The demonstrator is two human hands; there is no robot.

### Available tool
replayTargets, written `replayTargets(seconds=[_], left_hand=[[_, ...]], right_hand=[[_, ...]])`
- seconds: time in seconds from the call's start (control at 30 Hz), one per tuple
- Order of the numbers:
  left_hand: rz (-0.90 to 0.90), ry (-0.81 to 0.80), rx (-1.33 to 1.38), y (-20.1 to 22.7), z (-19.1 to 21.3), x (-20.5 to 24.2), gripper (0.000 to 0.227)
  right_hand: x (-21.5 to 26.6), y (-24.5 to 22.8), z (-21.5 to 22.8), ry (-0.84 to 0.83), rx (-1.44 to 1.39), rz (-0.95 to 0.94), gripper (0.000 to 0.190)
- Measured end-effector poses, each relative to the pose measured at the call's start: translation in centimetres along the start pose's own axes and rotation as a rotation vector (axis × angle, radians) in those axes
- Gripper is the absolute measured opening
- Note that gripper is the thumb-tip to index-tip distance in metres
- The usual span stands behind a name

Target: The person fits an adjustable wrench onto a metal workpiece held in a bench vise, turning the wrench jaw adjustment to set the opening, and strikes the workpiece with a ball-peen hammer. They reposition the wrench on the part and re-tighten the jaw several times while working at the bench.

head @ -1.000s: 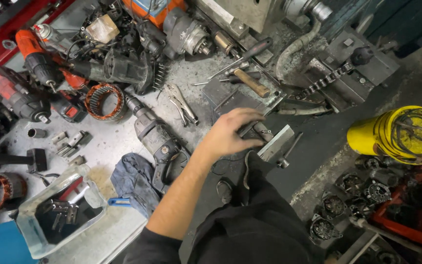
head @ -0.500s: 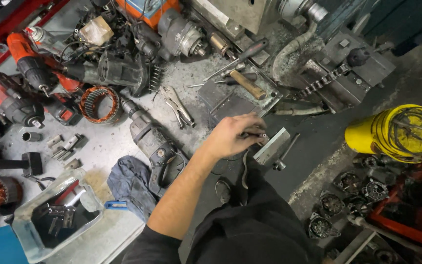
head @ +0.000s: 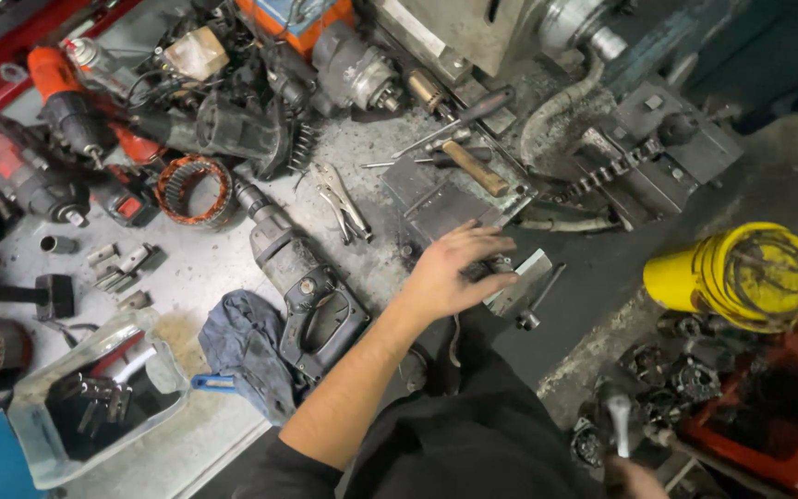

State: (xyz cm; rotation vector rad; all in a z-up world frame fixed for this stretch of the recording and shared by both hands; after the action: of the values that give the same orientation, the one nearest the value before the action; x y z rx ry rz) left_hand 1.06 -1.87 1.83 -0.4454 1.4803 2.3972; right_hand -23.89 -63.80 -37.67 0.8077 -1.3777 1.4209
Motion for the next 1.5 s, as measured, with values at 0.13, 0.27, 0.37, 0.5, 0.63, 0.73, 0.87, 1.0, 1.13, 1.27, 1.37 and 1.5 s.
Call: replayTargets(seconds=[0.13, 0.27, 0.37, 0.5, 0.63, 0.73, 0.87, 1.0, 1.13, 1.27, 1.37, 1.5], left_hand=[[0.019, 0.015, -0.004, -0.3, -0.7, 0.6, 0.036], [0.009, 0.055, -0.014, 0.5, -0.2, 0.2, 0.037], [0.01, 0.046, -0.07, 2.2, -0.1, -0.1, 0.044], [0.034, 0.095, -0.118, 0.0, -2.6, 0.6, 0.024], [-0.03, 0.128, -0.167, -0.6, -2.8, 0.6, 0.023], [-0.036, 0.147, -0.166, -0.3, -3.0, 0.6, 0.023], [-0.039, 0.174, -0.156, -0.7, -3.1, 0.8, 0.023], [-0.013, 0.179, -0.168, -1.1, -3.6, 0.9, 0.026], [-0.016, 0.194, -0.174, -1.3, -3.6, 0.7, 0.026], [-0.03, 0.202, -0.155, -1.1, -3.8, 0.7, 0.028], [-0.018, 0.192, -0.177, -1.2, -3.8, 0.7, 0.028], [-0.018, 0.191, -0.176, -1.2, -3.9, 0.7, 0.026]], right_hand=[[2.6, -6.6, -2.1, 0.021, -0.026, 0.008, 0.028], [5.3, -9.1, -3.1, -0.062, -0.025, 0.382, 0.029], [19.5, -16.4, -9.7, 0.049, 0.203, 0.6, 0.038], [30.0, -24.4, -16.3, -0.039, 0.388, 0.83, 0.03], [39.3, -30.2, -24.4, -0.044, 0.796, 1.041, 0.025], [42.1, -32.3, -28.3, 0.06, 1.06, 1.126, 0.03], [43.1, -34.2, -31.5, 0.085, 1.199, 1.259, 0.031], [43.4, -34.8, -32.6, 0.131, 1.267, 1.295, 0.033], [43.1, -35.0, -32.3, 0.187, 1.29, 1.314, 0.031], [43.3, -34.8, -31.7, 0.267, 1.305, 1.479, 0.03], [42.7, -34.9, -31.4, 0.318, 1.337, 1.469, 0.031], [43.3, -34.9, -31.5, 0.241, 1.371, 1.495, 0.027]])
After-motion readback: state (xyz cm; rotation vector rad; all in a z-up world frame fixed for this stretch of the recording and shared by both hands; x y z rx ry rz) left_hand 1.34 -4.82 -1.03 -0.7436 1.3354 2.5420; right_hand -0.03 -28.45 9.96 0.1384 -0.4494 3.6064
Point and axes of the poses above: each hand's wrist, its own x-axis away from the middle knuckle, its own z-axis out of the back of the hand, y = z × x, the point moved 3 cm from there along -x, towards the middle knuckle, and after that the axes turned 6 degrees about z, right-handed, at the moved point
